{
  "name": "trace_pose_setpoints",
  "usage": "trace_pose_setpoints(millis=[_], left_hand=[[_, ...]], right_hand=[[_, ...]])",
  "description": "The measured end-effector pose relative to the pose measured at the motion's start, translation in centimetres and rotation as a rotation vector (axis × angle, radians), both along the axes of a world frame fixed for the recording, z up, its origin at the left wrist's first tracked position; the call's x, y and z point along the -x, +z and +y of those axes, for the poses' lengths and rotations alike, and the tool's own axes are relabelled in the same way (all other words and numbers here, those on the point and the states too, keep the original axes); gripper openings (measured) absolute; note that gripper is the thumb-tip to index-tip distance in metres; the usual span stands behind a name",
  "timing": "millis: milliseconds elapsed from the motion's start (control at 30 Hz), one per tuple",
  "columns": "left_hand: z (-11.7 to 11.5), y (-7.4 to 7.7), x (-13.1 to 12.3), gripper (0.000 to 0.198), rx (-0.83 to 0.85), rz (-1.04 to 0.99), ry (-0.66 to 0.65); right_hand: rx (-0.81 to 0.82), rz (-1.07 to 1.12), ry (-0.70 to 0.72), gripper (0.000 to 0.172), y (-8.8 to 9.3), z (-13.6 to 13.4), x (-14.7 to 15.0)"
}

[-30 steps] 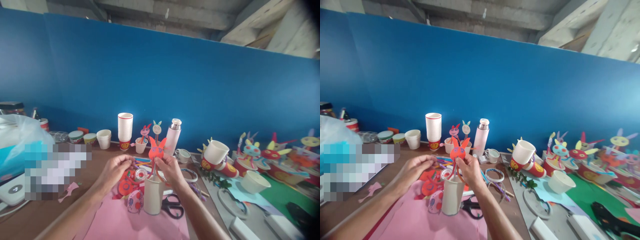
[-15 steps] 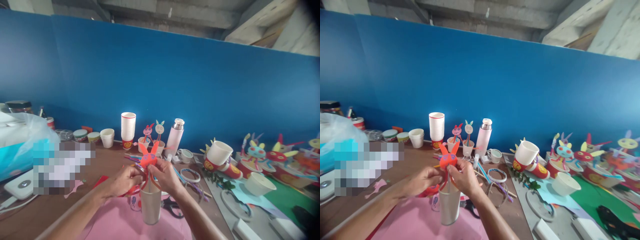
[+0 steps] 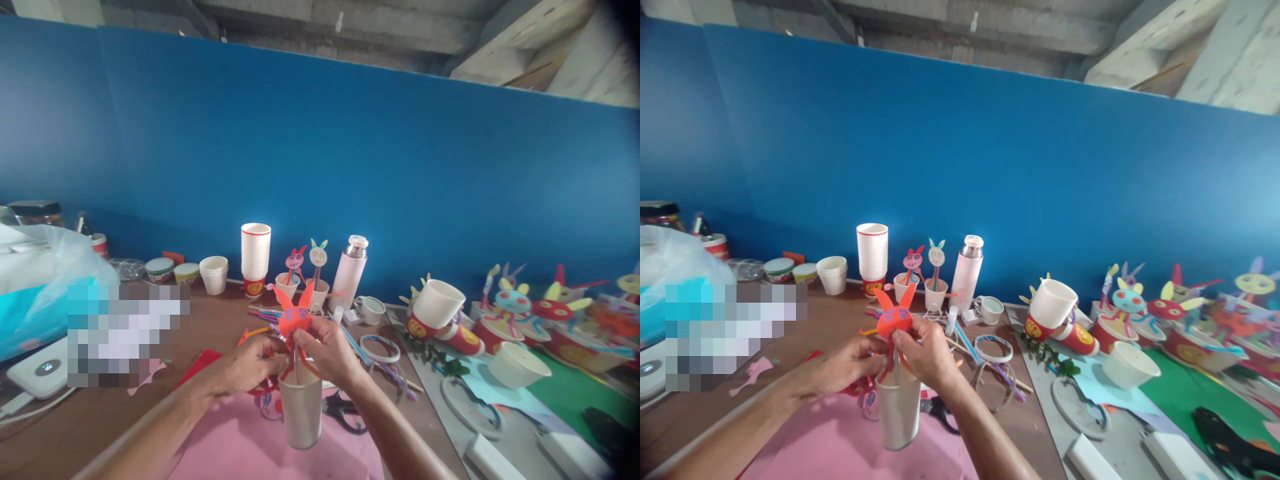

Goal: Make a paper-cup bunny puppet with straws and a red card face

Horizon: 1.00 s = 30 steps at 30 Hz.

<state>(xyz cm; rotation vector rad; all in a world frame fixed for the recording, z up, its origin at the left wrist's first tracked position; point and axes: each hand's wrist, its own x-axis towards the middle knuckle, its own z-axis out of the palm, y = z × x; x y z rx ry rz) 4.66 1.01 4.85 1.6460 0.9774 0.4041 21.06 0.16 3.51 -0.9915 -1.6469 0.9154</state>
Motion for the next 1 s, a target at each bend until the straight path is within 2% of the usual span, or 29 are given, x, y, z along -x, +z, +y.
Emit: trace_pose_setpoints(millis=[233, 400, 567, 767, 1000], left_hand=[[0.3, -0.8, 0.1, 0.031, -0.06, -0.004, -0.017], [0.2, -0.6, 0.1, 0.029, -0.103, 0.031, -0.05], [0.4, -0.8, -0.1, 0.029, -0.074, -0.001, -0.039], [1.0, -1.7, 0.1, 0.037, -0.021, -0.031, -0.006], [1.3, -1.0, 0.6, 0.028, -0.21, -0.012, 0.044]], right_hand=[[0.011, 0.014, 0.007, 0.022, 0.0, 0.0, 0.1], [0.038, 0.073, 0.033, 0.02, -0.5, 0.3, 0.0], [0.059, 0.068, 0.021, 0.02, -1.0, 0.6, -0.1], [0.088, 0.053, -0.005, 0.02, -0.8, 0.6, -0.3], [0.127, 0.135, -0.042, 0.022, -0.2, 0.8, -1.5]])
